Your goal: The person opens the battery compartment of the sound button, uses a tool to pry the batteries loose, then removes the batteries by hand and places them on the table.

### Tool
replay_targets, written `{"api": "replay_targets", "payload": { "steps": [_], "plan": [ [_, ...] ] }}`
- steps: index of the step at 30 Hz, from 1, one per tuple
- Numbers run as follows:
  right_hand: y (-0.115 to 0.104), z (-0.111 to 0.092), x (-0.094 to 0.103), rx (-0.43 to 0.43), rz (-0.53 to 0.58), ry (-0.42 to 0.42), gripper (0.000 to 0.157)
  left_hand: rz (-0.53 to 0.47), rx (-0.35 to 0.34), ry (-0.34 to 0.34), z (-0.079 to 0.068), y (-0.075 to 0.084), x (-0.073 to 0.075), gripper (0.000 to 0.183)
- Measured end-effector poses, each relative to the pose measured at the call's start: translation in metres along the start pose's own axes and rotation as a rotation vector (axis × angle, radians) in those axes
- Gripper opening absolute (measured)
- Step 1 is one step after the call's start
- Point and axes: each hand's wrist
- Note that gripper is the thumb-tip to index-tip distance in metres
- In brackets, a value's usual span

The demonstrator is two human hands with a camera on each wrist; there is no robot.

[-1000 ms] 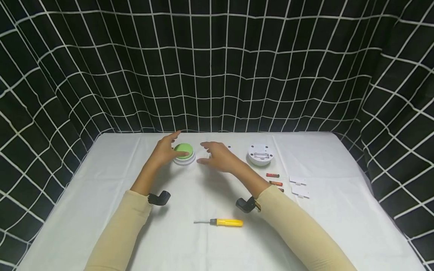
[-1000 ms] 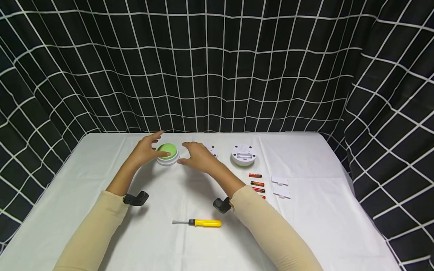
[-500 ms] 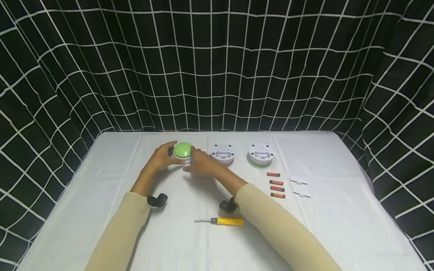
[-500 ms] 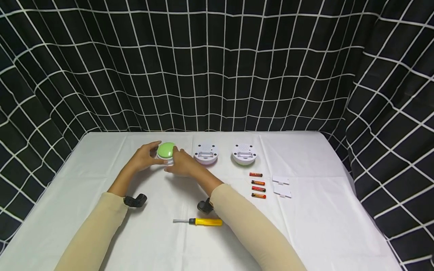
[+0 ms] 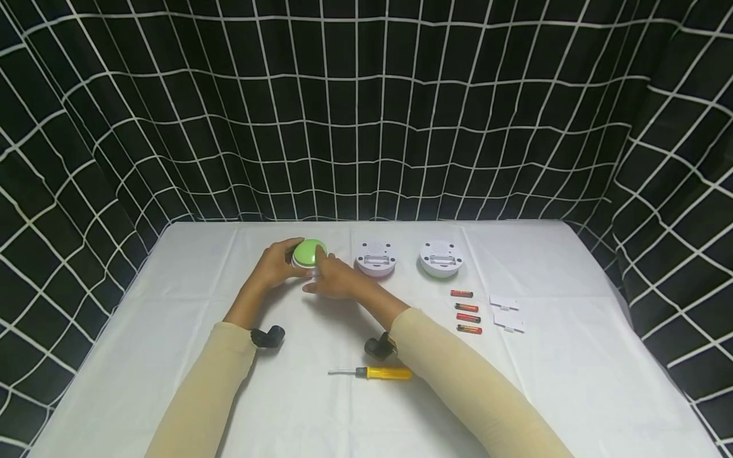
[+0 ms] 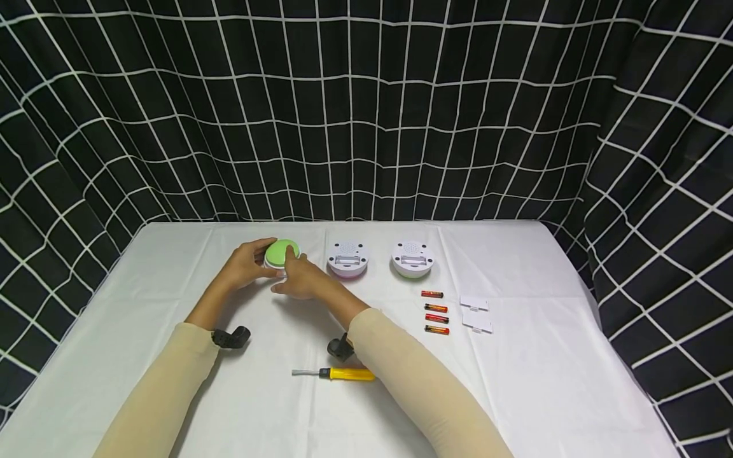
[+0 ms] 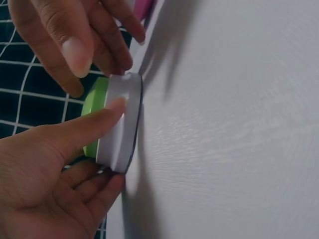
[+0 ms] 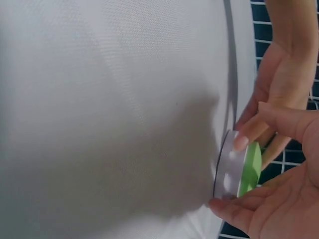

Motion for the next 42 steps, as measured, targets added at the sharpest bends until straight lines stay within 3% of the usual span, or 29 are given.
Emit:
{"api": "replay_targets", "payload": {
  "steps": [4, 12, 19, 23, 27, 33, 42],
  "plan": [
    [-0.001, -0.001, 0.001, 0.006, -0.026, 0.014, 0.092, -0.035, 0.038, -0.006, 0.002, -0.001, 0.001, 0.087],
    [-0.004, -0.007, 0.008, 0.045, -0.168, 0.098, 0.074, -0.222, 0.002, -0.046, -0.003, 0.003, 0.015, 0.072],
    [-0.008, -0.025, 0.016, 0.106, -0.255, 0.192, 0.078, -0.326, 0.018, -0.079, -0.009, 0.013, 0.025, 0.063],
    [-0.005, -0.037, 0.023, 0.169, -0.269, 0.261, 0.078, -0.312, 0.062, -0.078, -0.015, 0.025, 0.031, 0.058],
    [0.006, -0.047, 0.03, 0.263, -0.246, 0.338, 0.07, -0.324, 0.1, -0.116, -0.018, 0.035, 0.033, 0.053],
    [0.021, -0.061, 0.037, 0.337, -0.209, 0.448, 0.054, -0.391, 0.173, -0.242, -0.021, 0.045, 0.034, 0.051],
    [0.035, -0.074, 0.034, 0.409, 0.046, 0.509, 0.036, -0.442, 0.169, -0.426, -0.024, 0.048, 0.026, 0.047]
  ]
}}
Point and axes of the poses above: each hand's wrist, its own z-axis towards the middle knuckle, its own x-axis out of the back of the hand, y = z × x, and after that the axes turned 7 degrees about x, right-handed
